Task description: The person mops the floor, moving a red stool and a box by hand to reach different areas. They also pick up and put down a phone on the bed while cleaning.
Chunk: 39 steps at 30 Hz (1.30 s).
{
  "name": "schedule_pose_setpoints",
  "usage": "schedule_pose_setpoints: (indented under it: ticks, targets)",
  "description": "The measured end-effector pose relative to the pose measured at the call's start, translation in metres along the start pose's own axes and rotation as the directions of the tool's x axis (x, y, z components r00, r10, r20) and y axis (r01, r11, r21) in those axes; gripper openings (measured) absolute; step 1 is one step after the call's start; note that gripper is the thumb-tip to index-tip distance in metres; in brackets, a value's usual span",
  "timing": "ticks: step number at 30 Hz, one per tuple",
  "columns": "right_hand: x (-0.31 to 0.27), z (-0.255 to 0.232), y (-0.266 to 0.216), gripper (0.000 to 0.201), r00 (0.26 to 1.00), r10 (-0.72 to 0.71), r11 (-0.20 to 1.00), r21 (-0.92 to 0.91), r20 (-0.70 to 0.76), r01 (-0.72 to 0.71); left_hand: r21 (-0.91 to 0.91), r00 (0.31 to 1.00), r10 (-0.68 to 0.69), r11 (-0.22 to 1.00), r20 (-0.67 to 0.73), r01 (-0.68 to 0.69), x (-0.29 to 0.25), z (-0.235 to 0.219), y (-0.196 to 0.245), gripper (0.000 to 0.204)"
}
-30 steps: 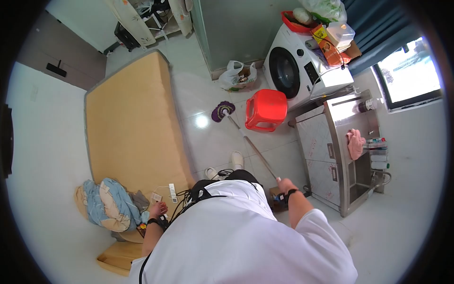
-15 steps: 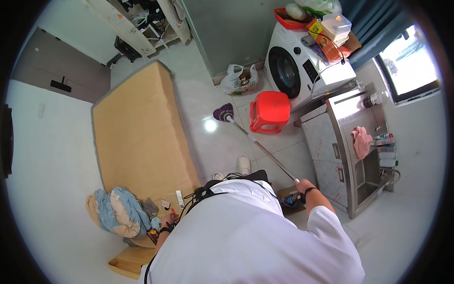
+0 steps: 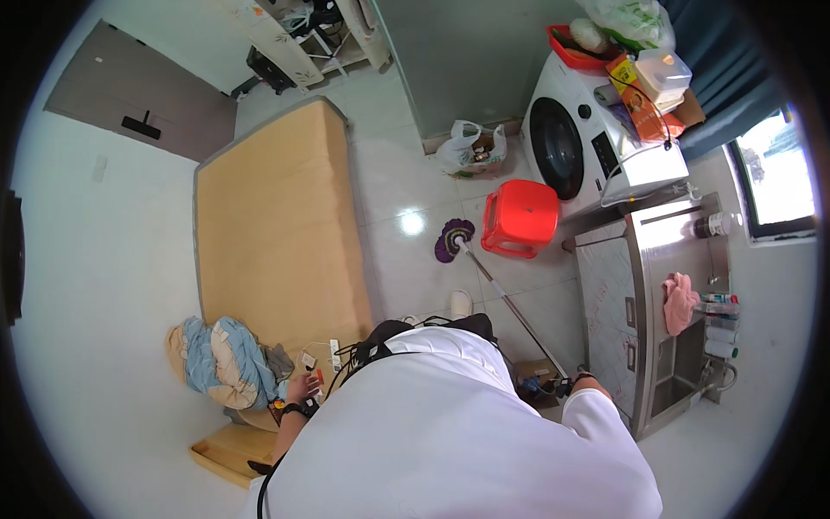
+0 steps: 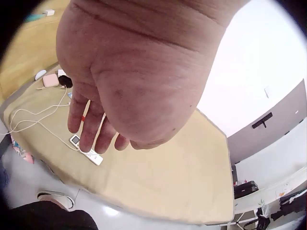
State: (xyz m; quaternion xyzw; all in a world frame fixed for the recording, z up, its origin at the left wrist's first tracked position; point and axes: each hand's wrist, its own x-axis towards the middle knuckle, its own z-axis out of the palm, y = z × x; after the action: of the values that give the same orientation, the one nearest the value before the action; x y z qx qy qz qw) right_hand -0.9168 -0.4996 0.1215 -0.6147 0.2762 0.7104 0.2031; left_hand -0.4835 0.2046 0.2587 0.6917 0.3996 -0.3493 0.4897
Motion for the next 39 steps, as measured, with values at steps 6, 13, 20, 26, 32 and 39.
schedule_pose_setpoints:
  ticks: [6, 13, 20, 26, 32, 39]
  targets:
    - [-0.066, -0.110, -0.107, 0.037, 0.972, 0.023, 0.959, 0.280, -0.234, 0.045, -0.076, 0.994, -0.102, 0.992, -0.025, 0.100, 0.000, -0.009, -0.030, 0.033]
    - [-0.103, -0.226, -0.236, 0.053, 0.848, -0.032, 0.839, 0.446, -0.529, 0.311, 0.005, 0.969, -0.244, 0.970, 0.034, 0.244, 0.046, -0.033, -0.063, 0.037]
    - [-0.138, -0.247, -0.295, 0.053, 0.775, -0.078, 0.908, 0.277, -0.627, 0.315, -0.028, 0.977, -0.173, 0.984, 0.122, 0.177, 0.094, -0.046, 0.050, 0.022]
    - [-0.131, -0.163, -0.279, 0.056, 0.978, 0.079, 0.993, 0.102, -0.193, -0.060, -0.073, 0.997, -0.024, 0.997, 0.079, 0.029, 0.165, -0.079, 0.148, 0.033]
    - [-0.166, -0.116, -0.292, 0.052, 0.985, 0.166, 0.872, 0.460, 0.047, -0.168, 0.096, 0.995, 0.047, 0.994, 0.082, -0.055, 0.201, -0.088, 0.235, 0.036]
    - [-0.223, -0.178, -0.404, 0.054, 0.999, 0.033, 0.869, 0.495, -0.024, -0.017, 0.082, 0.997, 0.012, 0.996, 0.079, -0.018, 0.206, -0.082, 0.257, 0.032]
